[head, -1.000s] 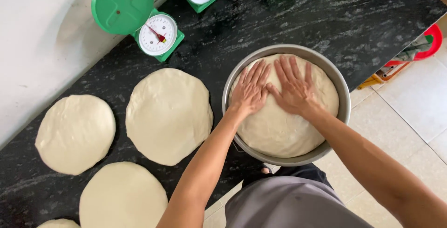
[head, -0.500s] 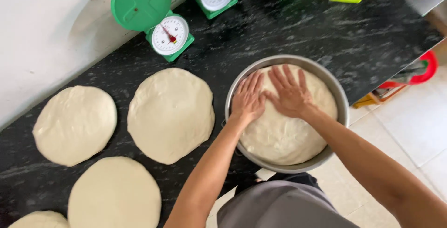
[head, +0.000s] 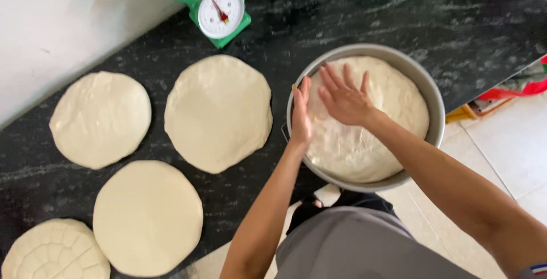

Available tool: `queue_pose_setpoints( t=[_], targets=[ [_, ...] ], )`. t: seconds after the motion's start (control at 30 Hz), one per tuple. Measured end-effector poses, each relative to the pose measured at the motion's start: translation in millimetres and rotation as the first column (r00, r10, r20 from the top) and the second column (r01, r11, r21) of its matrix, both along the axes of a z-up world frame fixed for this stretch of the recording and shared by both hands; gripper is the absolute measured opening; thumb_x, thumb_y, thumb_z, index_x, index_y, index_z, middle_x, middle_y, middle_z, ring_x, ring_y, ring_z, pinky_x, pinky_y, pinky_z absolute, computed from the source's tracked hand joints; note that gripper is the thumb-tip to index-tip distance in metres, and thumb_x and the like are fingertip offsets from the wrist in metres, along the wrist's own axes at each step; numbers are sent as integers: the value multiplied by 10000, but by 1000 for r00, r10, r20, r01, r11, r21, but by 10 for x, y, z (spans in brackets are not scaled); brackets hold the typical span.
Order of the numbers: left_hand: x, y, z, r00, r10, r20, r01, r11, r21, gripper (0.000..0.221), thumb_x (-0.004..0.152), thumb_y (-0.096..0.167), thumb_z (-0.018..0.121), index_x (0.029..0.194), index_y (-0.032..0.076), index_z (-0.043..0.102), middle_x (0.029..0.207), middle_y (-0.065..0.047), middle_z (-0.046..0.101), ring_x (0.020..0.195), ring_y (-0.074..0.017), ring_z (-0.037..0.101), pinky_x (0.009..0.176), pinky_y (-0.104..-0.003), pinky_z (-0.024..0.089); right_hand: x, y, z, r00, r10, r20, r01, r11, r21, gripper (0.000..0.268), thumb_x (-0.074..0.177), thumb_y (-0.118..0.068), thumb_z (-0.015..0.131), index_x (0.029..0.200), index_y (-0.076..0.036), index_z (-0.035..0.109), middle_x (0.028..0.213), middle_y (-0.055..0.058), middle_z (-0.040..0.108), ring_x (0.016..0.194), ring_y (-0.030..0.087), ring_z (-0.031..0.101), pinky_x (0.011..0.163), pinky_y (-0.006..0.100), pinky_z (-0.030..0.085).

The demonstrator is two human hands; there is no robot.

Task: The recorder is preparing dough by flattening it, brushing it with oil, and using a machine to cut it into segments.

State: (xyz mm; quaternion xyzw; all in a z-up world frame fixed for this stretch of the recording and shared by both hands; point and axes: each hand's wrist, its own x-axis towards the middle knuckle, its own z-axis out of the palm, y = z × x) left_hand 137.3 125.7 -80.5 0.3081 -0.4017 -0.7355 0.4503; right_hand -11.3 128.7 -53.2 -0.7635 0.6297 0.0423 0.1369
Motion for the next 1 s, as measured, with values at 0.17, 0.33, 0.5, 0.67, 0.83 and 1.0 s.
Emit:
queue_pose_setpoints(
  t=[0.17,0.33,0.5,0.67,0.83,1.0],
  targets=[
    [-109,156,-144,963,265,48,-267,963,39,837,1055,632,250,1640,34,203,1738,-131,170,1588,-253,154,1268,-399,134,56,-48,-177,994,102,29,-98,986,-136,733,1034,-557,242,1638,-152,151,1712,83,80,1553,386,26,1177,703,10],
    [292,347,588,979,167,121,-195,941,277,774,1040,608,132,1612,104,266,1707,-54,216,1576,-195,185,1251,-395,152,137,301,-55,986,145,86,-132,981,-139,728,1047,-543,231,1655,-148,167,1726,58,112,1583,378,37,1202,704,23],
    [393,372,528,874,371,314,-213,873,-438,699,1151,523,215,1589,21,426,1670,-165,437,1585,-296,366,1333,-427,171,111,309,-88,981,174,81,-150,959,-241,753,1048,-570,256,1650,-128,161,1714,69,133,1560,385,31,1185,690,-3],
    [268,379,549,679,386,625,-79,884,-461,698,1104,487,204,1612,21,310,1682,-166,318,1583,-315,228,1291,-479,91,279,737,381,967,254,5,-254,967,-26,796,993,-630,249,1653,-206,119,1723,20,72,1549,327,-3,1183,662,-50],
    [197,418,575,427,435,793,82,855,-513,679,1096,481,201,1598,39,319,1679,-132,333,1588,-304,203,1284,-532,44,-13,656,125,947,289,140,-296,955,26,777,1012,-626,199,1645,-186,103,1716,29,29,1590,314,-29,1226,644,-73],
    [173,411,502,384,471,794,96,835,-542,691,1105,492,171,1609,33,286,1690,-135,320,1605,-307,187,1291,-561,19,-537,527,32,974,227,-4,-216,922,-321,727,1038,-586,165,1634,-170,124,1694,63,58,1542,348,21,1204,605,-106]
  ],
)
